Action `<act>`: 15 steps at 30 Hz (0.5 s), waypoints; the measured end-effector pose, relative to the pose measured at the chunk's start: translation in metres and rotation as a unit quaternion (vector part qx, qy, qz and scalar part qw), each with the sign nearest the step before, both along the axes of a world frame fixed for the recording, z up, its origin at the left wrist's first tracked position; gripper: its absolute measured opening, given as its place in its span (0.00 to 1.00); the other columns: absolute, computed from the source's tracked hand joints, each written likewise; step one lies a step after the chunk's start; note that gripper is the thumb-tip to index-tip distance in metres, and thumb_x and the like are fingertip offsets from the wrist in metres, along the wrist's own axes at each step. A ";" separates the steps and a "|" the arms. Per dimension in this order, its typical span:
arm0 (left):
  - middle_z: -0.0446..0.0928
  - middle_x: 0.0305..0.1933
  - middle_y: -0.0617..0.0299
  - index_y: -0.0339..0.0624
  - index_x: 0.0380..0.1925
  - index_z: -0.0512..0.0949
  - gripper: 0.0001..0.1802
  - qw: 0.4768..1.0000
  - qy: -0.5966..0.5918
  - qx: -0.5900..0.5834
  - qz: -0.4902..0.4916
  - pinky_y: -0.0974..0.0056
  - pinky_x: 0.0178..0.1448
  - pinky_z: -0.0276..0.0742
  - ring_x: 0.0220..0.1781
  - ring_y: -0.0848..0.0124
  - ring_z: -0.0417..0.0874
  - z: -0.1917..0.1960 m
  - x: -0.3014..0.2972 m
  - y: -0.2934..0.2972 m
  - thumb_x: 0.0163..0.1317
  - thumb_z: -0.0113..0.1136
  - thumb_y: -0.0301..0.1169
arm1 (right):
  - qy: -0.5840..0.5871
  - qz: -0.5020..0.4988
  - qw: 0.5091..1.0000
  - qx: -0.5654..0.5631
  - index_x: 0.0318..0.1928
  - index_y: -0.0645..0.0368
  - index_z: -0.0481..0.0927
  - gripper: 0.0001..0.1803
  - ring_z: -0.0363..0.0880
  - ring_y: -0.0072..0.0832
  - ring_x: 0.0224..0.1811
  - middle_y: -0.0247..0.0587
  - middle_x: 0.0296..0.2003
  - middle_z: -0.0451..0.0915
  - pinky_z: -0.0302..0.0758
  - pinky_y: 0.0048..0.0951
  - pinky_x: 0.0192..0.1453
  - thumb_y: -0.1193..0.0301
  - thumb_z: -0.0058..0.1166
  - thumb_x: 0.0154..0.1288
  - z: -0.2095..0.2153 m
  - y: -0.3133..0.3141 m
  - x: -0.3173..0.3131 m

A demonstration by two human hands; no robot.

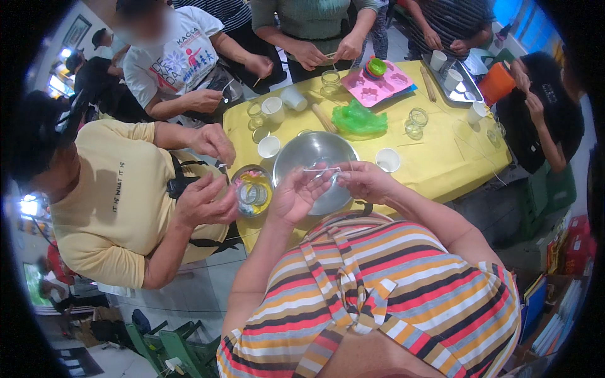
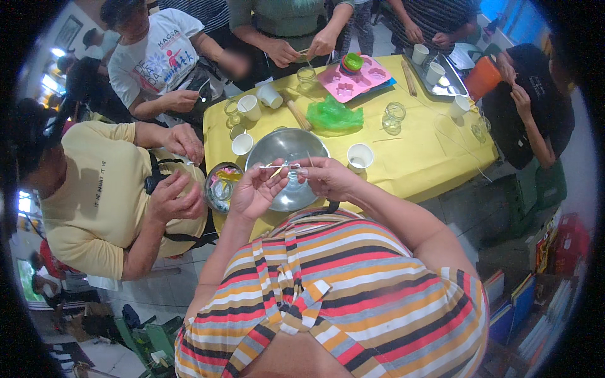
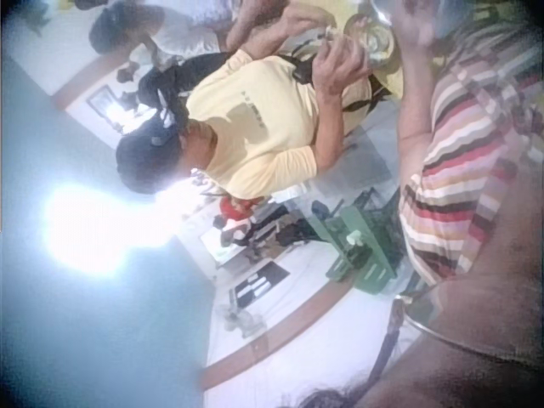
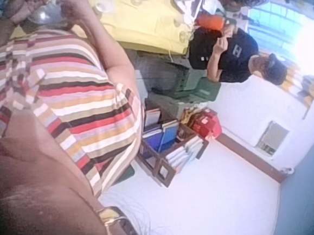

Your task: The person repeatedly dips a wick into a metal bowl of melted wax and then into a cup of water to cool it, building up a candle. They handle the wick with both hands, occasionally adjusting its position, while other people at the table perform the same task.

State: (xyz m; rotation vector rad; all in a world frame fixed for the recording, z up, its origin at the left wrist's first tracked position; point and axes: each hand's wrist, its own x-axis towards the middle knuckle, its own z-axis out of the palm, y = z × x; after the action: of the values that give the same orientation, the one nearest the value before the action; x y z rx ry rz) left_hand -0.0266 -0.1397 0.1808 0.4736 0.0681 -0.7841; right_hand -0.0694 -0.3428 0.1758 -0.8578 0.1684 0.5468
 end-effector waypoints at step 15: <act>0.77 0.32 0.55 0.33 0.27 0.69 0.04 0.720 -0.407 0.544 0.143 0.71 0.30 0.75 0.31 0.71 0.80 -0.021 -0.005 -0.052 0.58 0.48 0.24 | -0.345 -0.024 0.794 -0.501 0.25 0.65 0.76 0.10 0.70 0.27 0.19 0.43 0.17 0.72 0.66 0.29 0.25 0.68 0.54 0.52 0.042 -0.044 0.028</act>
State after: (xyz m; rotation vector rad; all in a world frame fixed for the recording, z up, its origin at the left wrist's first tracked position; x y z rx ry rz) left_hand -0.0313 -0.1919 0.1600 1.8666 -0.2378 -0.0774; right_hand -0.0409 -0.3863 0.2177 -2.0367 -0.2285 0.0125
